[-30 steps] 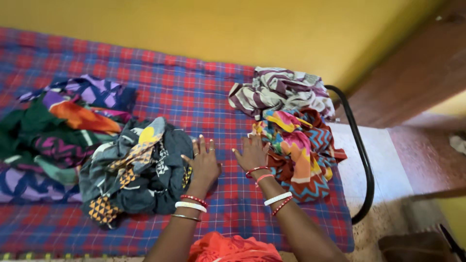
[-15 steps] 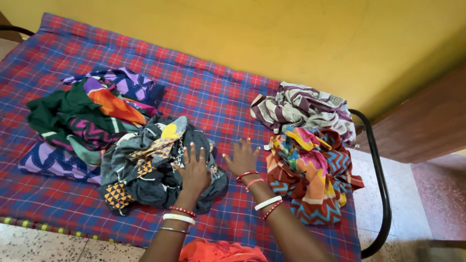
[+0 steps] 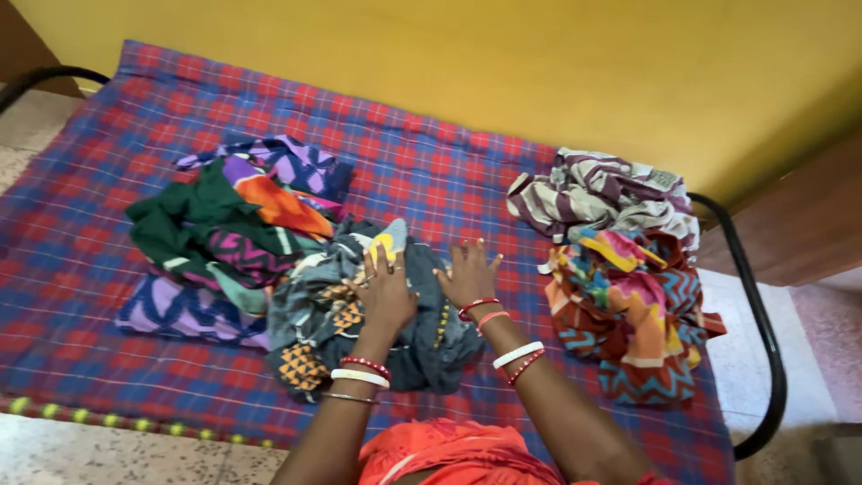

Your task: The person folds various pieces of clothing on a bed, including a striped fabric, a colorful zigzag-patterned cloth, a green garment, a purple and blue patterned cloth, and a dark patterned garment. The person uses both hands to smooth and fold each item neatly.

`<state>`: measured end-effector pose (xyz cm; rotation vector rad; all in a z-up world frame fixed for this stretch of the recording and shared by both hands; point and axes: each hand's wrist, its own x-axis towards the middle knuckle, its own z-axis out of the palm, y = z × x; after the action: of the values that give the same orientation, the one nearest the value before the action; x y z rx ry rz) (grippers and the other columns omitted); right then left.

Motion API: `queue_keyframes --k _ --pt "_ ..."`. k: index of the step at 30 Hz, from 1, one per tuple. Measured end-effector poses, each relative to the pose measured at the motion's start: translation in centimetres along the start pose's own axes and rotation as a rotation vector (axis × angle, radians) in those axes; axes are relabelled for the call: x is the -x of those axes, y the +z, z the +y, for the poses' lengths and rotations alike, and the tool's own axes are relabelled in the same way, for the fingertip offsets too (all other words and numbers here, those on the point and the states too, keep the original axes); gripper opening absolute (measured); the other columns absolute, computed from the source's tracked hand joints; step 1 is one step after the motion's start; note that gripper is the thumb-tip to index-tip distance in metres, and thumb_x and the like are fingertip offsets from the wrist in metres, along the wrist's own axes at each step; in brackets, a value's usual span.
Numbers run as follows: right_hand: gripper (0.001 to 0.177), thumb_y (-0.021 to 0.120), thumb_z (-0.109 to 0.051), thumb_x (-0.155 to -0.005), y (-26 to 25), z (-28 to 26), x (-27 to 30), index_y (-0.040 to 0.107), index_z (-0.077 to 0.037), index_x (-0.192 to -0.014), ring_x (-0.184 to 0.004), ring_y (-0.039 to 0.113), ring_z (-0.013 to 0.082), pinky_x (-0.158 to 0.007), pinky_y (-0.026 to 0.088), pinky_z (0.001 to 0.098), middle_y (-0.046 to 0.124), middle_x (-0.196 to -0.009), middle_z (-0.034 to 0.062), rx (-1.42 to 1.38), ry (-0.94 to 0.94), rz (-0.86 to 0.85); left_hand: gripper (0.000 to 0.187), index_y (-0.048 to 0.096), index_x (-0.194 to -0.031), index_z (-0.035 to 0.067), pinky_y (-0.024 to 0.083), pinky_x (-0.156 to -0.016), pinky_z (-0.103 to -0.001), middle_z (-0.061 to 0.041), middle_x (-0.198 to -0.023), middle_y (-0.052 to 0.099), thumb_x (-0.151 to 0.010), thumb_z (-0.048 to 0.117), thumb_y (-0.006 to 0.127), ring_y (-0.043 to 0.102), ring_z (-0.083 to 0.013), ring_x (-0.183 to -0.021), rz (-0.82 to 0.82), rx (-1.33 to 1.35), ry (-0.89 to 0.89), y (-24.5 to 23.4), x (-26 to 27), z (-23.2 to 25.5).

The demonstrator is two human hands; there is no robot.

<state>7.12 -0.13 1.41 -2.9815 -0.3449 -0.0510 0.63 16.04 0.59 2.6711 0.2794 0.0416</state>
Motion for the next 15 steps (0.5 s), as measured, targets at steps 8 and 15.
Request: queue_keyframes --k 8,15 --pt "0.065 0.072 -0.048 -0.086 2.1 -5.6 1.9 0.057 -0.01 -0.138 -0.15 0.028 0.0425 -0.112 0.016 0.0796 0.044 -0.151 0.0209 -0.062 0.053 0.045 0.085 0.043 -0.154 0.016 0.011 -0.104 -0.088 -0.018 -0.168 0.017 -0.077 0.02 0.078 0.012 -0.0427 -0.154 0.017 0.016 0.051 -0.6 1.3 -5.7" --pt "0.068 0.071 -0.046 -0.085 4.0 -6.9 3.3 0.055 -0.01 -0.14 -0.149 0.028 0.0434 -0.113 0.015 0.0792 0.044 -0.151 0.0207 -0.062 0.054 0.041 0.092 0.04 -0.152 0.016 0.011 -0.106 -0.087 -0.016 -0.167 0.015 -0.073 0.029 0.086 0.01 -0.0433 -0.155 -0.096 0.063 0.028 -2.3 3.2 -7.4"
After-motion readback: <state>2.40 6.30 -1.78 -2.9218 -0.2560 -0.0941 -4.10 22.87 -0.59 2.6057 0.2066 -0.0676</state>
